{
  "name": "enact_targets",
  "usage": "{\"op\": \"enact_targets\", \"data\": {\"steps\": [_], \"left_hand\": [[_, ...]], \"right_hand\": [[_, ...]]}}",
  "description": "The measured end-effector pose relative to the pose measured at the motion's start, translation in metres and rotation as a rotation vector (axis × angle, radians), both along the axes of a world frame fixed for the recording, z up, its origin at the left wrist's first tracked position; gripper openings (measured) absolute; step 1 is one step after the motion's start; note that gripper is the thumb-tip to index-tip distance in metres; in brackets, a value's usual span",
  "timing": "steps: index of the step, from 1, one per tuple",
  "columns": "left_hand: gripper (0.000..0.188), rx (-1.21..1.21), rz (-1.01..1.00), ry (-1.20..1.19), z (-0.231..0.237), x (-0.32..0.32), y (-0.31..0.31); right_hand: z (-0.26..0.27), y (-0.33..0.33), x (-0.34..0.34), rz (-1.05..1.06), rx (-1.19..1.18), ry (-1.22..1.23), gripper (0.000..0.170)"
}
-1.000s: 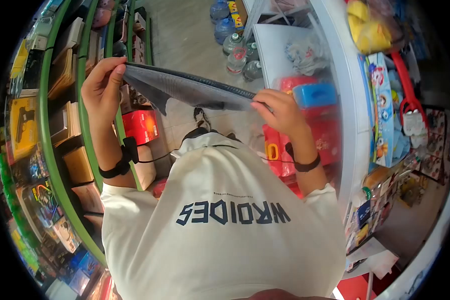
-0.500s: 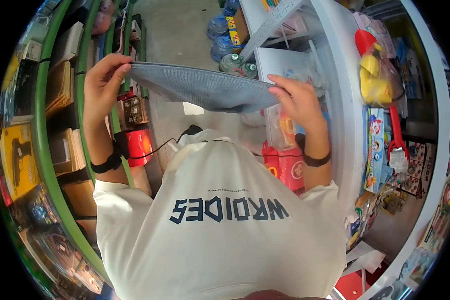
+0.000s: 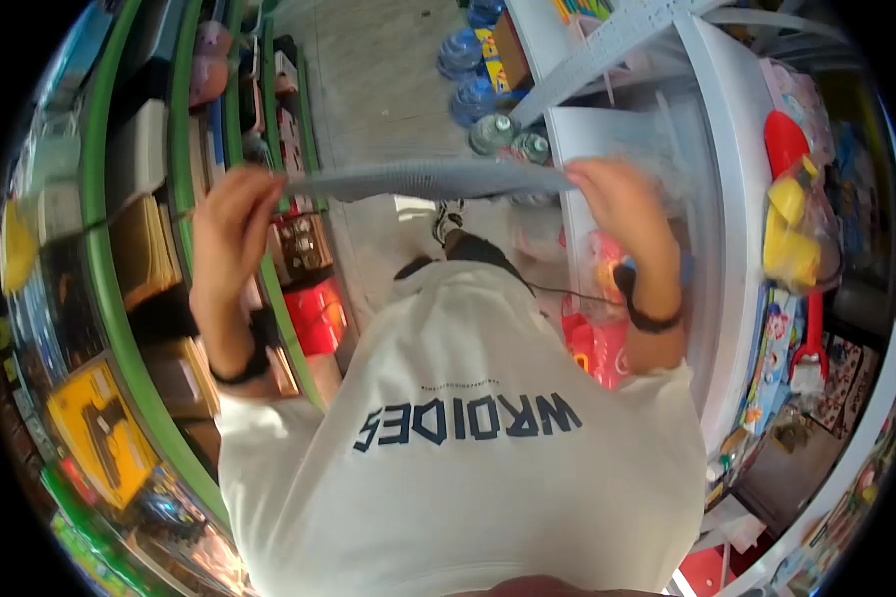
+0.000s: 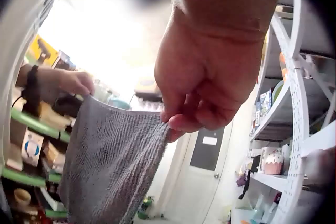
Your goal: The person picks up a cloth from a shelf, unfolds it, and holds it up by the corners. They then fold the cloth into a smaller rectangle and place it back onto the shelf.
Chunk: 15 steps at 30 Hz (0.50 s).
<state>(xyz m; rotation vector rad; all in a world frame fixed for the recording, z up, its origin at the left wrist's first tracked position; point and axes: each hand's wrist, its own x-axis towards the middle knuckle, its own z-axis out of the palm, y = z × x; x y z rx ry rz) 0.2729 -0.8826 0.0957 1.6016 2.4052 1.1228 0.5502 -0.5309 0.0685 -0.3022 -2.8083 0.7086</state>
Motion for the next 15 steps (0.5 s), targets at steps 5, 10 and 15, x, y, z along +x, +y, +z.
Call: {"op": "enact_targets", "data": {"steps": [5,10,15], "left_hand": [[0.01,-0.128,0.025,0.005,0.02,-0.038,0.036],[0.011,-0.23,0.048,-0.04,0.01,-0.086,0.08],[0.01,-0.149,0.147,0.005,0.028,-0.135,0.129]], "right_hand": [[0.014,0.039,-0.043,0.042,0.041,0.089,0.011],[0.006,0.095,-0.103,0.065,0.033,0.107,0.007],[0.021,0.148,-0.174,0.05,0.102,0.185,0.008]]}}
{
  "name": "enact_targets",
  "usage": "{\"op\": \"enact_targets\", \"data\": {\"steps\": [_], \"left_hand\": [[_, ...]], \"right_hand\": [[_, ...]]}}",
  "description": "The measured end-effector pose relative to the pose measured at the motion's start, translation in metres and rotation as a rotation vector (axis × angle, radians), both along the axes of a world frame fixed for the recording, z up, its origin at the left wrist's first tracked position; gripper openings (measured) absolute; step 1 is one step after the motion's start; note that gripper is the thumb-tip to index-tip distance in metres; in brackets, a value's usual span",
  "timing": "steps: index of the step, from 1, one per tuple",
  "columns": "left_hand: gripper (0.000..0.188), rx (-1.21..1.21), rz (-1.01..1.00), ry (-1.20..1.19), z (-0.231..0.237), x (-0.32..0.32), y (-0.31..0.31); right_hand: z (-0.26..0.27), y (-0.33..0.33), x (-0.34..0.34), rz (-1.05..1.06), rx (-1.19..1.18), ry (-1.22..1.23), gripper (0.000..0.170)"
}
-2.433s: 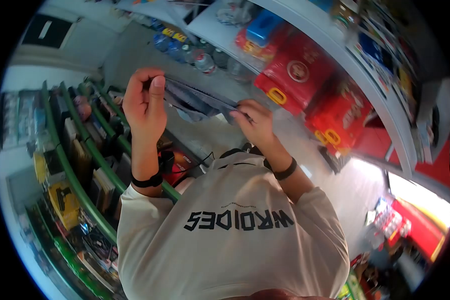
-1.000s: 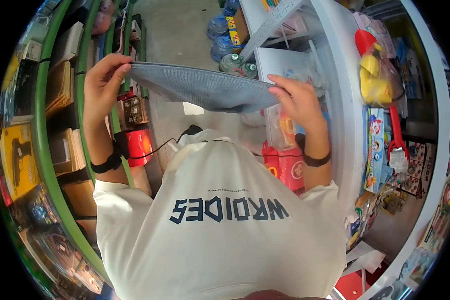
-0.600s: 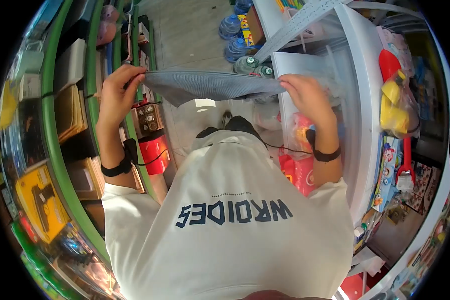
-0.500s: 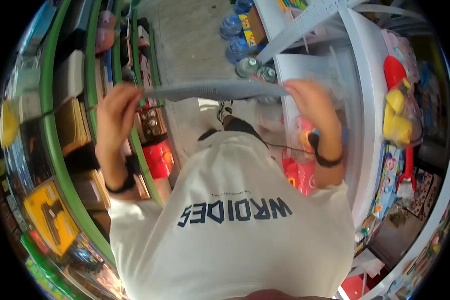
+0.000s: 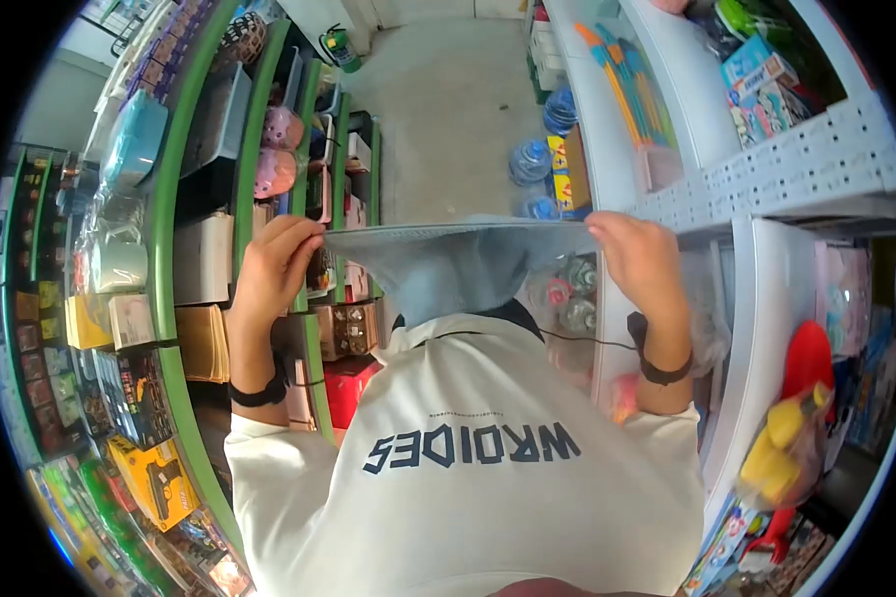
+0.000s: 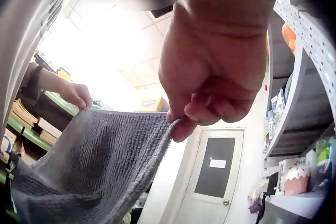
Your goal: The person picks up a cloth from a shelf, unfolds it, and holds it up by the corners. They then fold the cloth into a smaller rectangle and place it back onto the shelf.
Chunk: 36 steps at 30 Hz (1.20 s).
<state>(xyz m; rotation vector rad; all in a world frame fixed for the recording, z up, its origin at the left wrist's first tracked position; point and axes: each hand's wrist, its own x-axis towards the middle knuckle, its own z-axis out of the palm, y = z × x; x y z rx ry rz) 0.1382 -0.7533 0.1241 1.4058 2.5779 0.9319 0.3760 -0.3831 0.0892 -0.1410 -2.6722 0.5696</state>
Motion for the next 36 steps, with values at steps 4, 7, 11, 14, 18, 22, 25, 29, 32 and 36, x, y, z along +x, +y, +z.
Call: {"op": "enact_targets", "data": {"steps": [4,7,11,14,18,22,25,29,32,36], "left_hand": [[0.01,0.039,-0.047,0.118,0.009,-0.045,0.03],[0.01,0.031,-0.138,0.241,0.015,-0.082,0.055],[0.011,0.132,-0.081,0.363,0.044,-0.115,0.091],[0.013,0.33,-0.073,0.623,0.057,-0.125,0.109],[0.021,0.219,-0.195,0.587,-0.012,-0.137,0.108],[0.026,-0.357,-0.601,0.005,-0.24,-0.106,0.06],[0.025,-0.497,-0.679,-0.26,-0.252,-0.089,0.042],[0.02,-0.214,-0.454,-0.207,-0.237,-0.154,0.057],[0.012,-0.077,-0.406,-0.034,-0.13,-0.192,0.117],[0.015,0.075,-0.332,0.138,-0.051,-0.235,0.152]], "right_hand": [[0.019,0.032,-0.038,-0.034,-0.002,-0.05,0.01],[0.024,0.061,-0.067,-0.019,0.016,-0.033,0.013],[0.051,0.074,-0.097,-0.129,0.059,0.225,0.012],[0.053,0.075,-0.11,-0.232,-0.079,0.464,0.015],[-0.038,0.078,-0.109,-0.174,0.052,0.543,0.021],[-0.253,0.04,-0.033,0.097,-0.398,-0.92,0.024],[-0.261,0.018,-0.02,0.378,-0.491,-1.004,0.021],[-0.212,0.051,-0.04,-0.111,-0.817,-0.638,0.015],[-0.119,0.077,-0.096,-0.174,-0.564,-0.334,0.017],[-0.028,0.1,-0.136,-0.249,-0.43,-0.191,0.018]]}}
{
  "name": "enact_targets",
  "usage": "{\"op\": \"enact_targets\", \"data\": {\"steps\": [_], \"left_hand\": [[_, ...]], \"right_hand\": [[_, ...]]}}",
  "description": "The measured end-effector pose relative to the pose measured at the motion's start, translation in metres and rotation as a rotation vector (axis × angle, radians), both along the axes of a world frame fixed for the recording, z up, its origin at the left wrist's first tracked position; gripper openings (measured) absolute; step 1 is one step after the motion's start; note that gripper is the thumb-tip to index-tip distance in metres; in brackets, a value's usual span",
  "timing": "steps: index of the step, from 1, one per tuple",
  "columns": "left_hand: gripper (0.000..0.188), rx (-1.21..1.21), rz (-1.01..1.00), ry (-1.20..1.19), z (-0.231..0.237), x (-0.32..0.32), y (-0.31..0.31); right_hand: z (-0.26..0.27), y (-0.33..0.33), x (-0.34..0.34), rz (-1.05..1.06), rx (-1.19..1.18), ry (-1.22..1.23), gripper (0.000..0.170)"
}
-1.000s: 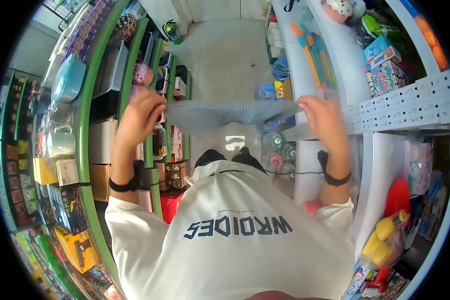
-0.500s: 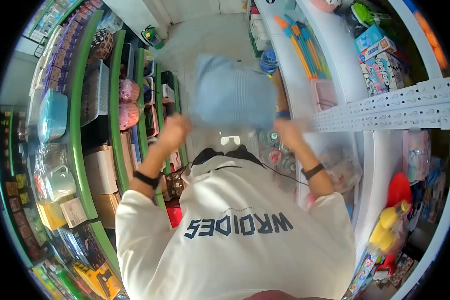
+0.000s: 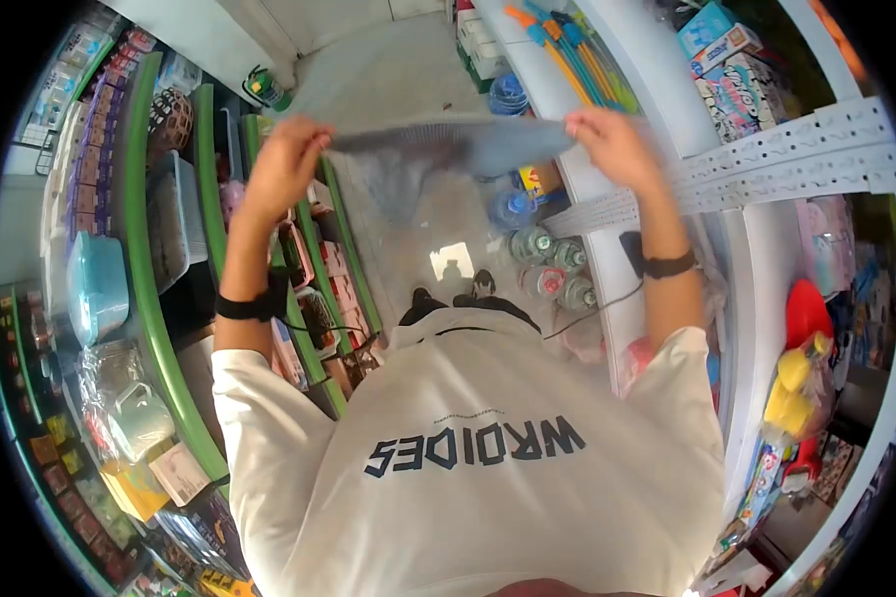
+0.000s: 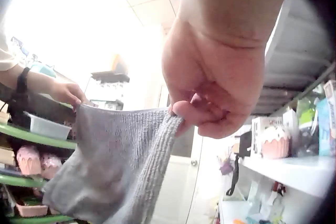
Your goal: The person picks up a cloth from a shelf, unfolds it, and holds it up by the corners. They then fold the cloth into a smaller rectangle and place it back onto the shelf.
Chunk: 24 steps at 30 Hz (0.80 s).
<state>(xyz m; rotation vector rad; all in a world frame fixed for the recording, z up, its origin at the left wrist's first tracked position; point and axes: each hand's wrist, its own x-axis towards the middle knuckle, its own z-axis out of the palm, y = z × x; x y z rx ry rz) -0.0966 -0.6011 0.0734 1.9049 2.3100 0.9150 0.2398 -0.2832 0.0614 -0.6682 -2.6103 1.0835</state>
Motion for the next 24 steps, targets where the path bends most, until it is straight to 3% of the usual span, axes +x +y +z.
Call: {"op": "enact_targets", "data": {"steps": [3,5,8,10,12,14,15,16,17,18,19,20,22,24], "left_hand": [[0.015,0.088,0.039,0.135,0.054,-0.017,0.015],[0.015,0.153,0.106,0.126,0.076,-0.021,0.022],[0.014,0.321,0.143,0.209,0.093,-0.011,0.026],[0.013,0.361,0.133,0.318,0.076,-0.009,0.024],[0.018,0.394,0.089,0.382,0.028,-0.007,0.015],[0.024,0.301,0.066,0.341,-0.067,0.001,-0.005],[0.026,0.017,0.019,0.314,-0.116,0.013,-0.019],[0.027,-0.044,-0.102,0.23,-0.201,0.019,-0.039],[0.032,-0.45,-0.128,0.141,-0.277,0.043,-0.063],[0.026,-0.832,-0.36,-0.01,-0.299,0.077,-0.082],[0.021,-1.052,-0.313,-0.389,-0.329,0.099,-0.105],[0.021,-1.047,-0.315,-0.379,-0.328,0.082,-0.09],[0.019,-0.824,-0.322,-0.283,-0.32,0.026,-0.046],[0.018,-0.707,-0.324,-0.3,-0.301,0.035,-0.088]], "right_hand": [[0.061,0.001,-0.028,-0.152,-0.049,0.066,0.019],[0.084,0.002,-0.039,-0.223,0.107,0.283,0.021],[0.098,-0.001,-0.044,-0.26,0.269,0.435,0.023],[0.071,-0.009,-0.046,-0.272,0.349,0.544,0.023],[0.018,-0.021,-0.039,-0.259,0.501,0.639,0.025],[-0.064,-0.045,-0.02,-0.23,0.54,0.551,0.029],[-0.145,-0.05,-0.002,-0.228,0.514,0.325,0.028],[-0.203,-0.065,0.013,-0.205,0.207,-0.328,0.029],[-0.316,-0.072,0.054,0.067,0.111,-0.381,0.031],[-0.358,-0.105,0.08,0.279,0.027,-0.751,0.031],[-0.327,-0.135,0.092,0.281,-0.37,-0.973,0.03],[-0.365,-0.143,0.119,0.18,-0.715,-0.803,0.03],[-0.355,-0.116,0.116,0.111,-0.652,-0.589,0.025],[-0.29,-0.077,0.082,0.014,-0.681,-0.445,0.021]]}}
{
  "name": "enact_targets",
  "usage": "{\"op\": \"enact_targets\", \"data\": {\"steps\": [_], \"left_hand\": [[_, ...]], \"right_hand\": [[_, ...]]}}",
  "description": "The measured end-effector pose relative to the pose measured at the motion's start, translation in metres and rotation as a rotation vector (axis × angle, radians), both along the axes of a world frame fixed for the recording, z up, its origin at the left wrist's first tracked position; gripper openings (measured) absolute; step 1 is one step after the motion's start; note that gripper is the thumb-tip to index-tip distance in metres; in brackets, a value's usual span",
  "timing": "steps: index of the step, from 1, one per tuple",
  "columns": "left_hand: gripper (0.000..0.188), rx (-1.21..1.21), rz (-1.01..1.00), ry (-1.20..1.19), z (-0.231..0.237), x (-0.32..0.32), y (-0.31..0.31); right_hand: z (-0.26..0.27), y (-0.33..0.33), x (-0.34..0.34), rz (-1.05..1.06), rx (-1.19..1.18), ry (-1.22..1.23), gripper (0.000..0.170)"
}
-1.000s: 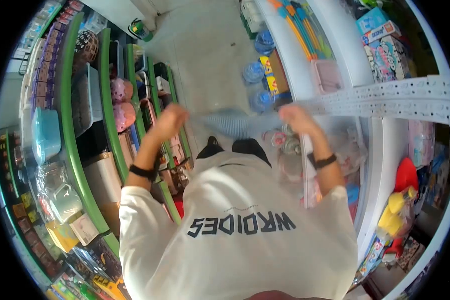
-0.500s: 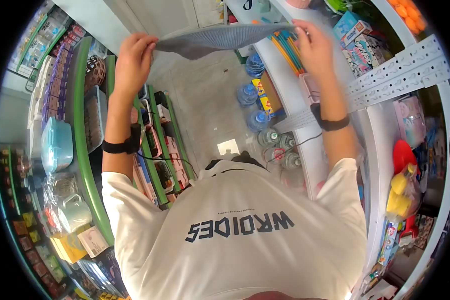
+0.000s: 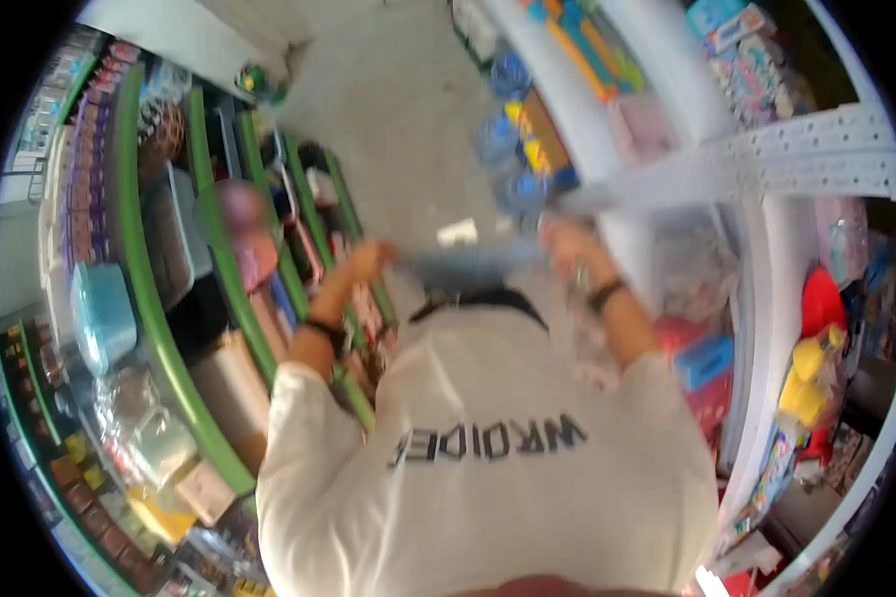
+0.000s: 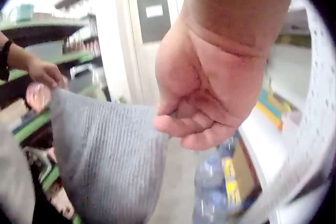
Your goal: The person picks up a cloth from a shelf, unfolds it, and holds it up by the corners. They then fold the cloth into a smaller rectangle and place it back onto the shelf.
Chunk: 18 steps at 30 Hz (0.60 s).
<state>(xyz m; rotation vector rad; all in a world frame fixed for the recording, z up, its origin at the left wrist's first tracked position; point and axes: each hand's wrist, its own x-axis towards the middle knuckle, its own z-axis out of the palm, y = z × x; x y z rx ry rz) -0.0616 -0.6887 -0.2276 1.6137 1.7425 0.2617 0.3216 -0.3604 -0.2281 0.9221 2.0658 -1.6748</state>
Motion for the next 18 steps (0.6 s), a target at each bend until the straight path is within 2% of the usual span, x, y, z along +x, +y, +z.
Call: {"op": "enact_targets", "data": {"steps": [1,2,3,4,6,8,9,10,11,12,14,16,18], "left_hand": [[0.018,0.129,0.231,-0.035,0.091,0.002,0.039],[0.019,0.231,0.198,0.088,0.123,-0.02,0.06],[0.019,0.445,0.201,0.247,0.143,-0.043,0.078],[0.018,0.586,0.28,0.316,0.15,-0.073,0.093],[0.017,0.626,0.476,0.247,0.241,-0.08,0.123],[0.014,0.816,0.407,0.407,0.308,-0.089,0.14],[0.014,0.905,0.391,0.456,0.332,-0.089,0.143],[0.013,0.997,0.374,0.505,0.353,-0.087,0.147],[0.012,1.05,0.409,0.511,0.369,-0.083,0.148],[0.012,1.077,0.404,0.521,0.377,-0.079,0.147],[0.013,1.17,0.39,0.672,0.384,-0.074,0.144],[0.018,1.17,0.369,0.714,0.363,-0.072,0.141],[0.024,1.131,0.325,0.708,0.317,-0.069,0.138]], "right_hand": [[0.042,0.028,-0.032,-0.066,0.041,0.053,0.02],[0.086,0.045,-0.059,-0.052,0.256,0.158,0.02],[0.136,0.053,-0.084,-0.194,0.357,0.191,0.021],[0.183,0.065,-0.104,-0.17,0.586,0.205,0.021],[0.242,0.088,-0.13,-0.313,0.565,0.446,0.022],[0.304,0.087,-0.145,-0.423,0.685,0.611,0.019],[0.324,0.082,-0.149,-0.426,0.704,0.633,0.019],[0.342,0.078,-0.153,-0.462,0.807,0.755,0.018],[0.356,0.077,-0.155,-0.496,0.909,0.879,0.016],[0.36,0.078,-0.155,-0.499,0.928,0.9,0.016],[0.352,0.083,-0.156,-0.461,1.218,1.088,0.017],[0.334,0.078,-0.152,-0.441,1.247,1.095,0.019],[0.283,0.075,-0.149,-0.456,1.392,0.93,0.018]]}}
